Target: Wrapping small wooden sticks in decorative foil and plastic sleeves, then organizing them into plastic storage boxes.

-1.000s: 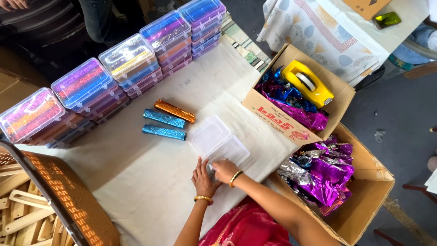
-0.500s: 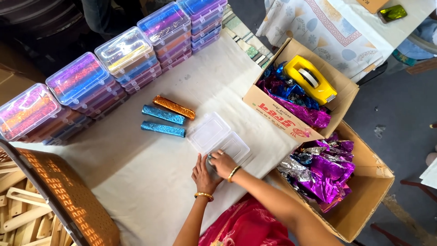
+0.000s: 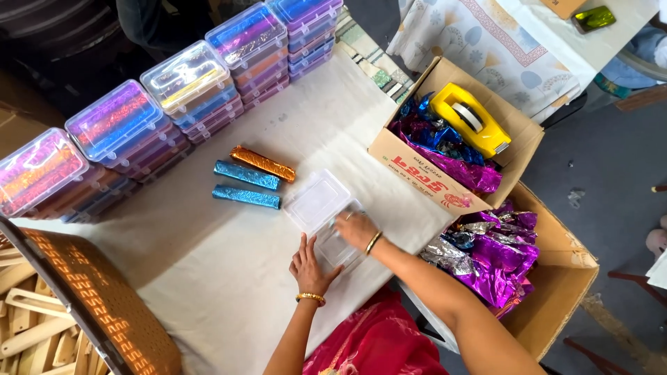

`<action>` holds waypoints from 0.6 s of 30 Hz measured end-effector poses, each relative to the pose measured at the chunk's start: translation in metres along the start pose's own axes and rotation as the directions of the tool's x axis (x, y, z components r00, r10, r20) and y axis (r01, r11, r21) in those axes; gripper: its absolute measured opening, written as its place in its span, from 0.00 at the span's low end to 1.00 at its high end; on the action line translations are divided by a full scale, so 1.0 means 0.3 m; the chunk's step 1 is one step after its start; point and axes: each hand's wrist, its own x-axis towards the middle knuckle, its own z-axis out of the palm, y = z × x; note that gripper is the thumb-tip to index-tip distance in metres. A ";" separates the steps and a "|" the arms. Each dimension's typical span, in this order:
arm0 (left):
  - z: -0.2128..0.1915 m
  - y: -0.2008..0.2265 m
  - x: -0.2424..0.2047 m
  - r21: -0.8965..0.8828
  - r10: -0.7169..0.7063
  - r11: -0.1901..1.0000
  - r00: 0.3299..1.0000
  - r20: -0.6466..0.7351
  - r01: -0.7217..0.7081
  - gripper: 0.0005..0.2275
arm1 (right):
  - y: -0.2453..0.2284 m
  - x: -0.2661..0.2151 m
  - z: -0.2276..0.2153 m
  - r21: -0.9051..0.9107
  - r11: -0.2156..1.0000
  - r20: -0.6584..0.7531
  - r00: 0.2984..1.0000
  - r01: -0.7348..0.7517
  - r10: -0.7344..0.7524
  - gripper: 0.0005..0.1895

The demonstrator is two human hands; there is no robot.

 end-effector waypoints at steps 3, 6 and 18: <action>-0.011 0.019 -0.007 0.053 -0.007 0.999 1.000 -0.008 0.008 0.51 | 0.045 -0.043 0.027 -0.051 0.942 0.294 0.897 -0.331 0.331 0.14; -0.022 0.040 -0.007 0.079 -0.019 0.997 1.000 -0.005 0.019 0.51 | 0.019 -0.075 0.058 -0.132 0.903 0.407 0.808 -0.410 0.426 0.14; 0.019 -0.009 0.007 0.072 -0.022 0.997 1.000 0.004 0.022 0.52 | -0.236 0.028 -0.031 0.154 0.846 0.560 0.751 -0.510 0.351 0.21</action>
